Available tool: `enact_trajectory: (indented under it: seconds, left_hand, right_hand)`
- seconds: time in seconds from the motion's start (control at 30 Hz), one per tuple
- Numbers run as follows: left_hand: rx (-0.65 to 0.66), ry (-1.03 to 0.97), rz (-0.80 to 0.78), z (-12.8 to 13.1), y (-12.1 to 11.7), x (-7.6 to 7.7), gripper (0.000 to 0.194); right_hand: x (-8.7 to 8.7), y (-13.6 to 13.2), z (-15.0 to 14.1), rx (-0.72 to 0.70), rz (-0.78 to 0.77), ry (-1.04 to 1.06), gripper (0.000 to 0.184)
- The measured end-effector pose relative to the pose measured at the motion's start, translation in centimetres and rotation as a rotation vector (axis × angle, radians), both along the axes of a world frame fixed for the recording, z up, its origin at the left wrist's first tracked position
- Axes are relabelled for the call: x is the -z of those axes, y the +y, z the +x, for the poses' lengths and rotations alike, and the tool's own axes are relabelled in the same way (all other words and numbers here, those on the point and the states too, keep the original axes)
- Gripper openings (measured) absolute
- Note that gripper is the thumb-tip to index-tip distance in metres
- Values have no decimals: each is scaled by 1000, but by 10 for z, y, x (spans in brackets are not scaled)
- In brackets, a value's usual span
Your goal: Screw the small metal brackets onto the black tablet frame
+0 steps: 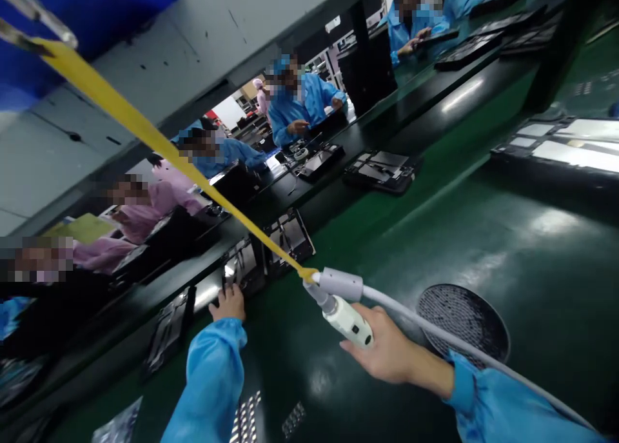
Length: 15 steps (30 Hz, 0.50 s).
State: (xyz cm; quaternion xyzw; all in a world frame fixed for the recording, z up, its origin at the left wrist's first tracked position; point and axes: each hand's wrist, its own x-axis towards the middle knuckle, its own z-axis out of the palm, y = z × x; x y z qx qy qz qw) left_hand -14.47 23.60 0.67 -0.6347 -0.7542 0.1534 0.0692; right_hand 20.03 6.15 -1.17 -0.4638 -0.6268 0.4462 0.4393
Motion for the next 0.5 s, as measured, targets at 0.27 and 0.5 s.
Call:
enact_trajectory:
  seconds: [0.27, 0.5]
  left_hand:
    - [-41, 56, 67, -11, -9, -15, 66]
    - [-232, 100, 332, -13, -80, -74, 55]
  right_hand:
    - [3, 1, 0, 1, 70, 16, 12]
    - [-5, 8, -4, 23, 78, 81, 14]
